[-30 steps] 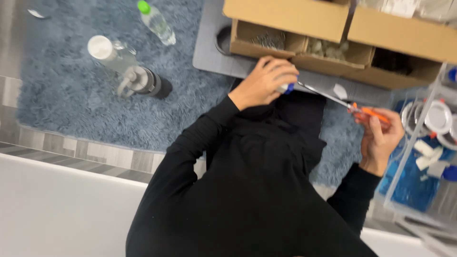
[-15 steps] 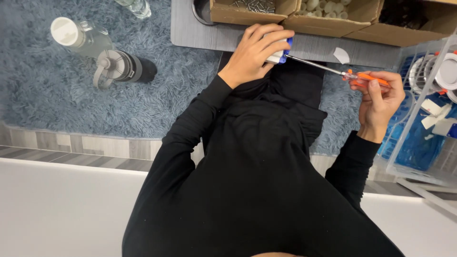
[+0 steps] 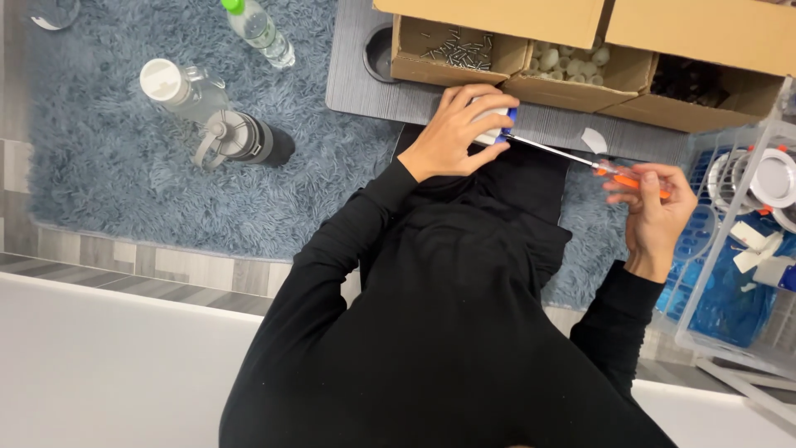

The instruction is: Assembling or disassembling small electrical components using a screwdriver while sitting on the floor

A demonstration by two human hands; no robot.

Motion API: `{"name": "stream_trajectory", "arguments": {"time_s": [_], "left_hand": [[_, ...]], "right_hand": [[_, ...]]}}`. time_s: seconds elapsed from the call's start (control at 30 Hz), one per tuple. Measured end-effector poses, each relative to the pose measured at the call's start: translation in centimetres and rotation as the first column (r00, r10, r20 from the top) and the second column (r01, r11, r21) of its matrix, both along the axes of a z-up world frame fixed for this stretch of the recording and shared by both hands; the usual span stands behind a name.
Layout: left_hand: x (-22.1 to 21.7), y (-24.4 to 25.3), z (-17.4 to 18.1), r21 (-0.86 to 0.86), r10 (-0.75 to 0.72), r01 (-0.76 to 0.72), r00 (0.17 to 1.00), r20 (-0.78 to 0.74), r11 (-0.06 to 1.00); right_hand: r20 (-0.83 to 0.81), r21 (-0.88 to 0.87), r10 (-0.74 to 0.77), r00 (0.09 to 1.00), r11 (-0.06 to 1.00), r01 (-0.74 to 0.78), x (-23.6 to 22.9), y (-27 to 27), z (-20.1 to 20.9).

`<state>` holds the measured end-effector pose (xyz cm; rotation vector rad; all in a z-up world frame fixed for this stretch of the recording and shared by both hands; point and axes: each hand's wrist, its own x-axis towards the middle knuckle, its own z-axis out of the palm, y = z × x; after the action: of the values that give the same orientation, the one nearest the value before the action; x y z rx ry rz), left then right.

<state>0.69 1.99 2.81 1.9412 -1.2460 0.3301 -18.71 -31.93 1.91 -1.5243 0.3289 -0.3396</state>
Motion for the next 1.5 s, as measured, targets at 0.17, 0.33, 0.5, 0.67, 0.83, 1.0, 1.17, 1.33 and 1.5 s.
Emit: {"name": "stream_trajectory", "arguments": {"time_s": [0.17, 0.33, 0.5, 0.67, 0.83, 1.0, 1.17, 1.33, 1.5], "left_hand": [[-0.2, -0.2, -0.1, -0.013, 0.018, -0.019, 0.999, -0.048, 1.000], [-0.2, -0.4, -0.6, -0.039, 0.024, -0.026, 0.998, -0.052, 0.999], [-0.2, -0.4, -0.6, -0.032, 0.019, -0.022, 0.996, -0.086, 0.999], [-0.3, -0.3, -0.6, -0.036, 0.021, -0.025, 0.995, -0.102, 0.999], [-0.3, -0.6, -0.8, -0.062, 0.036, -0.041, 0.996, -0.081, 0.997], [-0.4, -0.5, -0.7, -0.071, 0.022, -0.030, 0.994, -0.108, 0.997], [-0.4, -0.6, -0.9, -0.064, 0.028, -0.035, 0.993, -0.112, 0.997], [-0.4, -0.8, -1.2, -0.090, 0.045, -0.053, 0.994, -0.098, 0.995], [-0.4, -0.8, -1.3, -0.093, 0.043, -0.053, 0.994, -0.105, 0.994]], "right_hand": [[-0.107, -0.031, 0.032, 0.994, 0.999, -0.035, 0.0, 0.2, 0.7], [-0.030, -0.012, 0.130, 0.991, 0.991, -0.130, -0.3, -0.3, 0.2], [0.043, -0.034, 0.141, 0.989, 0.990, -0.140, -0.3, -0.5, -0.3], [0.120, -0.089, 0.180, 0.976, 0.981, -0.170, -0.2, -0.6, -0.5], [-0.161, -0.234, 0.111, 0.981, 0.961, -0.147, 0.0, 0.9, 1.5], [-0.106, -0.135, 0.043, 0.993, 0.989, -0.057, 0.1, 0.1, 0.0], [0.041, -0.121, 0.089, 0.995, 0.989, -0.084, -0.3, -0.5, -0.1], [0.110, -0.269, 0.164, 0.980, 0.955, -0.129, 0.2, -0.1, 0.5], [-0.124, -0.216, 0.078, 0.989, 0.971, -0.103, 0.5, 1.0, 0.9]]}}
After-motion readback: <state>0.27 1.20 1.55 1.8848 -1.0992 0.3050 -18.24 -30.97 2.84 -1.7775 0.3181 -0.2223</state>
